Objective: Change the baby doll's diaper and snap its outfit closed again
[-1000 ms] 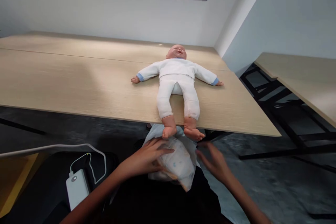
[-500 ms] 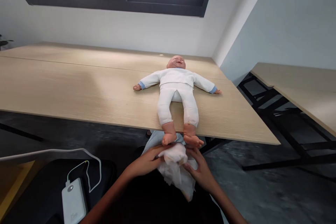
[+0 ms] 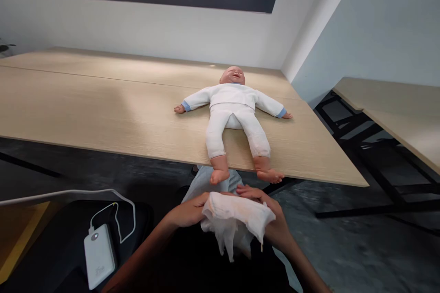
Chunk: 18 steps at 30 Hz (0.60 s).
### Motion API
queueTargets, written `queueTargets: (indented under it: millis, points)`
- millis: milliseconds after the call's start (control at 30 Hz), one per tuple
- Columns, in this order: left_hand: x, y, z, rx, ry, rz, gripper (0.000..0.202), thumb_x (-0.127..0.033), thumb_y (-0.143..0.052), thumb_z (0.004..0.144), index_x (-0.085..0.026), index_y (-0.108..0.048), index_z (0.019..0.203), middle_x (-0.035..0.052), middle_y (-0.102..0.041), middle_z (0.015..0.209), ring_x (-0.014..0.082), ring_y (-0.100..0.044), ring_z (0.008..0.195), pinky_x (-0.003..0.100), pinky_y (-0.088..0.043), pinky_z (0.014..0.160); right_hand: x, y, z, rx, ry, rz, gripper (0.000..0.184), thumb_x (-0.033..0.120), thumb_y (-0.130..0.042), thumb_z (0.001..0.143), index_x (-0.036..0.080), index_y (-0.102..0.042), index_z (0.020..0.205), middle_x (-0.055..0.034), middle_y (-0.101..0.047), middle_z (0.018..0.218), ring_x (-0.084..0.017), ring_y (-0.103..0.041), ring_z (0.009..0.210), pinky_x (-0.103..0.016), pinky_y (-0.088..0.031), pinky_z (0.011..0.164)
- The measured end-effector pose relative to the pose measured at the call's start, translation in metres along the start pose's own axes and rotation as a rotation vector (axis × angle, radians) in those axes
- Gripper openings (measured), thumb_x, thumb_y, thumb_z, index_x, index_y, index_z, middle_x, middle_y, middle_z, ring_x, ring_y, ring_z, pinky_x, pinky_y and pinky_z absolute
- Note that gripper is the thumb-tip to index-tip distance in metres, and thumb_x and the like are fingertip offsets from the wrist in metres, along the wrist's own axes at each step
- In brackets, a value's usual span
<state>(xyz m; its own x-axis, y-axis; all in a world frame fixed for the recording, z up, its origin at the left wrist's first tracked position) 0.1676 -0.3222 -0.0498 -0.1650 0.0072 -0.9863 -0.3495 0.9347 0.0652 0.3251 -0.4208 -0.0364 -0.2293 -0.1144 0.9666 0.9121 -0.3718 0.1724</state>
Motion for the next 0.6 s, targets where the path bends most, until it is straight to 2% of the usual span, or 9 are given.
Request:
queueTargets:
  millis: [67, 100, 167, 267, 333, 400, 433, 533, 600]
  points:
    - [-0.005, -0.012, 0.006, 0.064, 0.045, -0.083, 0.062, -0.077, -0.067, 0.077, -0.032, -0.077, 0.118, 0.0054, -0.076, 0.118, 0.0335, -0.066, 0.122, 0.044, -0.048, 0.115, 0.018, 0.009, -0.003, 0.013, 0.006, -0.099, 0.014, 0.039, -0.077, 0.078, 0.025, -0.076, 0.079, -0.0038, -0.075, 0.079, -0.025, -0.074, 0.08, -0.034, -0.062, 0.077]
    - [-0.01, -0.015, 0.008, 0.061, 0.035, -0.131, 0.065, -0.081, -0.065, 0.076, -0.035, -0.076, 0.12, 0.0037, -0.074, 0.123, 0.0333, -0.065, 0.124, 0.044, -0.048, 0.116, 0.024, 0.017, -0.004, -0.042, -0.009, -0.136, 0.018, 0.04, -0.078, 0.077, 0.024, -0.073, 0.071, -0.0023, -0.07, 0.068, -0.023, -0.071, 0.068, -0.032, -0.059, 0.067]
    - [-0.026, -0.017, 0.012, 0.02, -0.058, -0.215, 0.078, -0.091, -0.06, 0.073, -0.038, -0.071, 0.129, 0.0028, -0.071, 0.131, 0.0334, -0.063, 0.126, 0.043, -0.05, 0.113, 0.029, 0.038, -0.008, -0.238, -0.085, -0.189, 0.03, 0.044, -0.08, 0.075, 0.022, -0.067, 0.06, -0.0009, -0.059, 0.055, -0.019, -0.06, 0.054, -0.029, -0.051, 0.054]
    - [-0.049, -0.02, 0.013, 0.01, -0.225, -0.28, 0.11, -0.097, -0.066, 0.058, -0.034, -0.056, 0.148, 0.0077, -0.061, 0.144, 0.0363, -0.059, 0.131, 0.044, -0.05, 0.112, 0.027, 0.065, -0.017, -0.511, -0.278, -0.194, 0.041, 0.056, -0.082, 0.073, 0.018, -0.068, 0.065, -0.0025, -0.06, 0.058, -0.016, -0.053, 0.053, -0.026, -0.046, 0.051]
    - [-0.055, -0.023, 0.015, -0.009, -0.231, -0.214, 0.119, -0.085, -0.084, 0.052, -0.032, -0.049, 0.152, 0.0095, -0.053, 0.152, 0.0375, -0.053, 0.138, 0.046, -0.047, 0.116, 0.028, 0.072, -0.018, -0.561, -0.378, -0.126, 0.048, 0.062, -0.083, 0.072, 0.016, -0.07, 0.072, -0.0045, -0.065, 0.065, -0.016, -0.055, 0.056, -0.025, -0.046, 0.051]
    - [-0.052, -0.027, 0.02, -0.065, -0.157, -0.139, 0.109, -0.065, -0.093, 0.058, -0.031, -0.048, 0.151, 0.0093, -0.05, 0.155, 0.0361, -0.049, 0.142, 0.046, -0.045, 0.118, 0.031, 0.074, -0.016, -0.56, -0.436, -0.027, 0.052, 0.064, -0.085, 0.069, 0.015, -0.072, 0.08, -0.0067, -0.069, 0.073, -0.018, -0.06, 0.061, -0.025, -0.049, 0.053]
    - [-0.049, -0.03, 0.023, -0.094, -0.108, -0.126, 0.097, -0.057, -0.092, 0.064, -0.031, -0.05, 0.148, 0.009, -0.053, 0.151, 0.0352, -0.053, 0.139, 0.046, -0.047, 0.116, 0.032, 0.074, -0.014, -0.554, -0.462, 0.014, 0.054, 0.064, -0.086, 0.068, 0.014, -0.073, 0.083, -0.0076, -0.071, 0.077, -0.019, -0.063, 0.064, -0.025, -0.051, 0.054]
    - [-0.037, -0.039, 0.033, -0.165, -0.022, -0.168, 0.061, -0.057, -0.079, 0.077, -0.028, -0.062, 0.128, 0.0088, -0.069, 0.125, 0.0348, -0.065, 0.12, 0.048, -0.054, 0.106, 0.03, 0.078, -0.009, -0.543, -0.527, 0.089, 0.056, 0.063, -0.087, 0.066, 0.014, -0.074, 0.089, -0.0102, -0.075, 0.084, -0.022, -0.068, 0.069, -0.026, -0.055, 0.056]
    - [-0.03, -0.038, 0.04, -0.24, -0.006, -0.185, 0.053, -0.059, -0.072, 0.081, -0.025, -0.066, 0.12, 0.0104, -0.071, 0.122, 0.0364, -0.065, 0.121, 0.049, -0.053, 0.109, 0.023, 0.081, -0.006, -0.516, -0.541, 0.132, 0.057, 0.063, -0.088, 0.066, 0.014, -0.074, 0.09, -0.0105, -0.075, 0.086, -0.022, -0.069, 0.07, -0.027, -0.056, 0.057]
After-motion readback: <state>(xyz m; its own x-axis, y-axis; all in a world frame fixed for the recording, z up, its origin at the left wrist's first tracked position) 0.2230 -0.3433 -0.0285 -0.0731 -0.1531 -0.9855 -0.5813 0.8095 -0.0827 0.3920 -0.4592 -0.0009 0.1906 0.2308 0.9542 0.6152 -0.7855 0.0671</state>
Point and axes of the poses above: each hand's wrist, its own z-axis towards the middle knuckle, its own y-axis out of the back of the hand, x = y × z, the point moved 7 cm from there along z, towards the middle knuckle
